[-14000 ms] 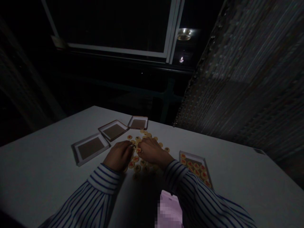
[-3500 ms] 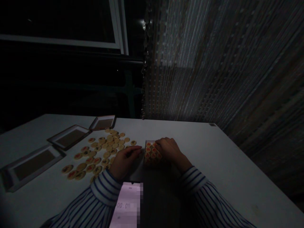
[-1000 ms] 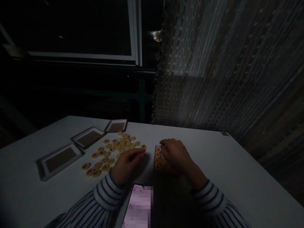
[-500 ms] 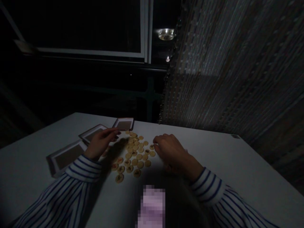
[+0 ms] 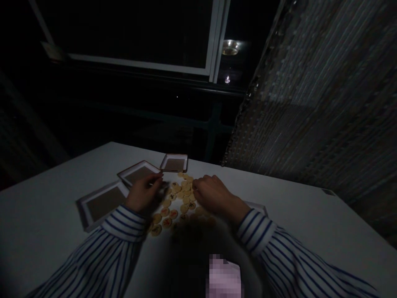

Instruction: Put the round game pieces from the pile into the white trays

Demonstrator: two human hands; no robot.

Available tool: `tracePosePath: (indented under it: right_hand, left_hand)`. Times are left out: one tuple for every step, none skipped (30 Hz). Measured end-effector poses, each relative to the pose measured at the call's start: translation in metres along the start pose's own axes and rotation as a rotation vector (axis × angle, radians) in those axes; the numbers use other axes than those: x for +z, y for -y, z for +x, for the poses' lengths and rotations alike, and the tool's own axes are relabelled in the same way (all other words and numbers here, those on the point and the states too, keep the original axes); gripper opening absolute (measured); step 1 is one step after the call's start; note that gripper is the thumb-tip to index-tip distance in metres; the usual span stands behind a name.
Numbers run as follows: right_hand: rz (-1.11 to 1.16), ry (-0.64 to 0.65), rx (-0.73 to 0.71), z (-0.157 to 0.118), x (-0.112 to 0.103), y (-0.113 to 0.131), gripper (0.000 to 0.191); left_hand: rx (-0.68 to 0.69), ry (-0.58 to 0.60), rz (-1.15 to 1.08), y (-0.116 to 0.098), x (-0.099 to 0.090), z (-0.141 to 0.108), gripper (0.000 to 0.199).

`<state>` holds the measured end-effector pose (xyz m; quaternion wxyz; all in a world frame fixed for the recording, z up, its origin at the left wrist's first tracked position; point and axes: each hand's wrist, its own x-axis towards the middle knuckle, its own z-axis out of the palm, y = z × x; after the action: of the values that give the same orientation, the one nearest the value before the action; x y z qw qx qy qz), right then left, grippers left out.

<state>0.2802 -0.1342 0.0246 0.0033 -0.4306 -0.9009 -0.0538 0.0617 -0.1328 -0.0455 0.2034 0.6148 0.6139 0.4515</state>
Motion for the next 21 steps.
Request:
tracePosePath:
  right_hand:
    - [0.005,-0.002,-0.012,0.006,0.002,0.003,0.020]
    - [0.002,0.002,-0.015,0.013,0.004,0.006,0.020]
    - [0.005,0.004,-0.017,0.019,0.006,0.009,0.019]
    - [0.010,-0.002,-0.024,0.025,0.009,0.012,0.019]
    - [0.015,-0.001,-0.039,0.030,0.011,0.014,0.020]
    - [0.020,-0.002,-0.049,0.035,0.014,0.016,0.021]
    - [0.021,0.001,-0.057,0.040,0.016,0.018,0.021]
    - [0.017,0.010,-0.064,0.044,0.019,0.019,0.020]
    - [0.018,0.011,-0.075,0.047,0.021,0.020,0.020]
    - [0.019,0.009,-0.084,0.049,0.023,0.021,0.020]
    - [0.019,0.008,-0.090,0.051,0.025,0.022,0.020]
    - [0.018,0.005,-0.092,0.053,0.027,0.022,0.020]
    - [0.017,0.007,-0.090,0.054,0.028,0.023,0.021]
    - [0.016,0.010,-0.086,0.054,0.028,0.023,0.021]
    - [0.016,0.014,-0.080,0.054,0.029,0.023,0.021]
    - [0.017,0.019,-0.075,0.055,0.030,0.023,0.021]
    - [0.020,0.024,-0.071,0.055,0.030,0.023,0.020]
    - [0.023,0.026,-0.067,0.055,0.030,0.023,0.020]
    - [0.024,0.026,-0.062,0.055,0.031,0.023,0.020]
    - [0.021,0.023,-0.055,0.056,0.031,0.023,0.020]
    - [0.018,0.021,-0.047,0.056,0.032,0.023,0.019]
  left_hand:
    - [0.021,0.005,0.061,0.001,0.000,-0.001,0.038]
    - [0.042,0.010,0.120,0.001,0.000,-0.001,0.038]
    - [0.064,0.011,0.173,0.000,-0.001,-0.002,0.037]
    - [0.083,0.010,0.219,0.000,-0.002,-0.002,0.037]
    - [0.095,0.009,0.254,0.000,-0.004,-0.002,0.037]
    - [0.103,0.006,0.279,0.000,-0.005,-0.002,0.037]
    - [0.109,0.006,0.295,0.000,-0.005,-0.003,0.037]
    - [0.113,0.006,0.307,0.000,-0.006,-0.003,0.037]
    - [0.117,0.007,0.314,0.000,-0.006,-0.003,0.036]
    - [0.124,0.007,0.319,0.000,-0.005,-0.003,0.036]
    - [0.134,0.010,0.322,0.000,-0.004,-0.003,0.036]
    - [0.145,0.014,0.322,-0.001,-0.003,-0.004,0.036]
    - [0.156,0.019,0.321,-0.001,-0.002,-0.004,0.036]
    - [0.165,0.023,0.319,-0.002,-0.001,-0.004,0.036]
    - [0.172,0.031,0.317,-0.003,0.000,-0.004,0.036]
    - [0.174,0.036,0.318,-0.003,0.001,-0.005,0.035]
    - [0.174,0.036,0.319,-0.004,0.002,-0.005,0.035]
    - [0.174,0.036,0.320,-0.005,0.002,-0.005,0.034]
    - [0.176,0.036,0.320,-0.005,0.003,-0.006,0.034]
    - [0.182,0.037,0.317,-0.005,0.003,-0.006,0.034]
    - [0.190,0.036,0.314,-0.005,0.003,-0.006,0.034]
